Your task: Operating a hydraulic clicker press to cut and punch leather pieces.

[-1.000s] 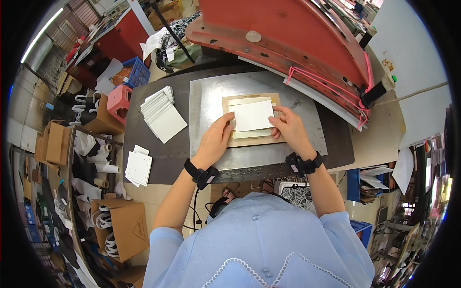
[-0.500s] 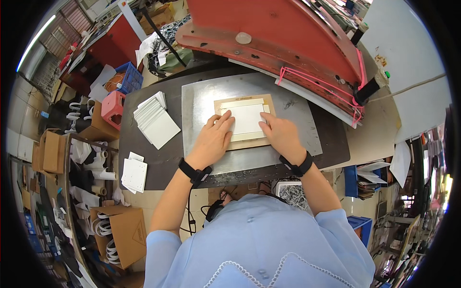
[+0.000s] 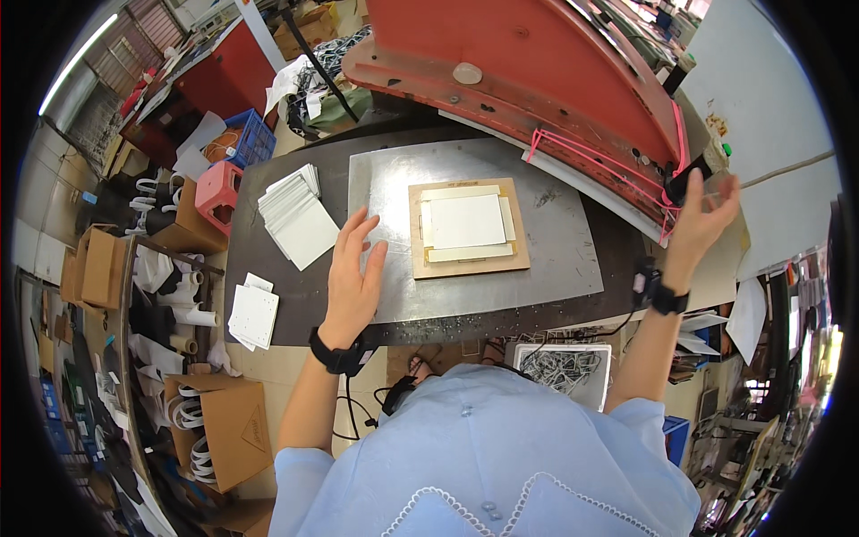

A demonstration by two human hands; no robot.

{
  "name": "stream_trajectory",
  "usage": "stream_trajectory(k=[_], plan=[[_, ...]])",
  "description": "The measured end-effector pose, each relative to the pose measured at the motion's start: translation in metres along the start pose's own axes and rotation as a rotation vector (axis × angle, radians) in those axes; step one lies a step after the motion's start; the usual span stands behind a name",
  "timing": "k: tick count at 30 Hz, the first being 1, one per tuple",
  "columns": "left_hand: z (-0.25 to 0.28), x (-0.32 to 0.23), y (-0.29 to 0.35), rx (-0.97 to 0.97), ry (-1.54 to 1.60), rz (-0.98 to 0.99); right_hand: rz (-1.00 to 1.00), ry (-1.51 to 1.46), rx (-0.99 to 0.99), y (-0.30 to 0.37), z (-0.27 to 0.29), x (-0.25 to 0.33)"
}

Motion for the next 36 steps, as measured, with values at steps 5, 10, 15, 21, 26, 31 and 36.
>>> stream_trajectory(k=[5,10,15,21,26,31,36], plan=[[0.002,-0.02,0.019,0.133,0.105,-0.019,-0.486,-0.585,0.232,-0.027,-0.022,-0.088],[-0.006,-0.037,0.04,0.381,0.165,-0.006,-0.465,-0.535,0.273,-0.024,-0.028,-0.083],[-0.015,-0.065,0.042,0.471,0.277,-0.074,-0.475,-0.466,0.278,0.002,-0.006,-0.035],[-0.015,-0.109,0.03,0.483,0.369,-0.214,-0.398,-0.529,0.531,0.063,0.017,0.036],[-0.002,-0.144,0.019,0.471,0.479,-0.316,-0.445,-0.621,0.813,0.071,0.049,0.07],[0.005,-0.166,0.005,0.225,0.584,-0.421,-0.365,-0.347,0.444,-0.012,0.067,0.001],[0.012,-0.157,0.01,0.216,0.954,-0.156,-0.415,-0.576,0.42,-0.023,0.026,0.007]])
Point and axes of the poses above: each hand's wrist, its own y-axis away from the middle knuckle, its own z-axis out of the back of the hand, x = y × z, the point moved 5 cm from there along -y, towards the middle knuckle, and after that the axes turned 10 degrees about -y, right-handed, at the moved point
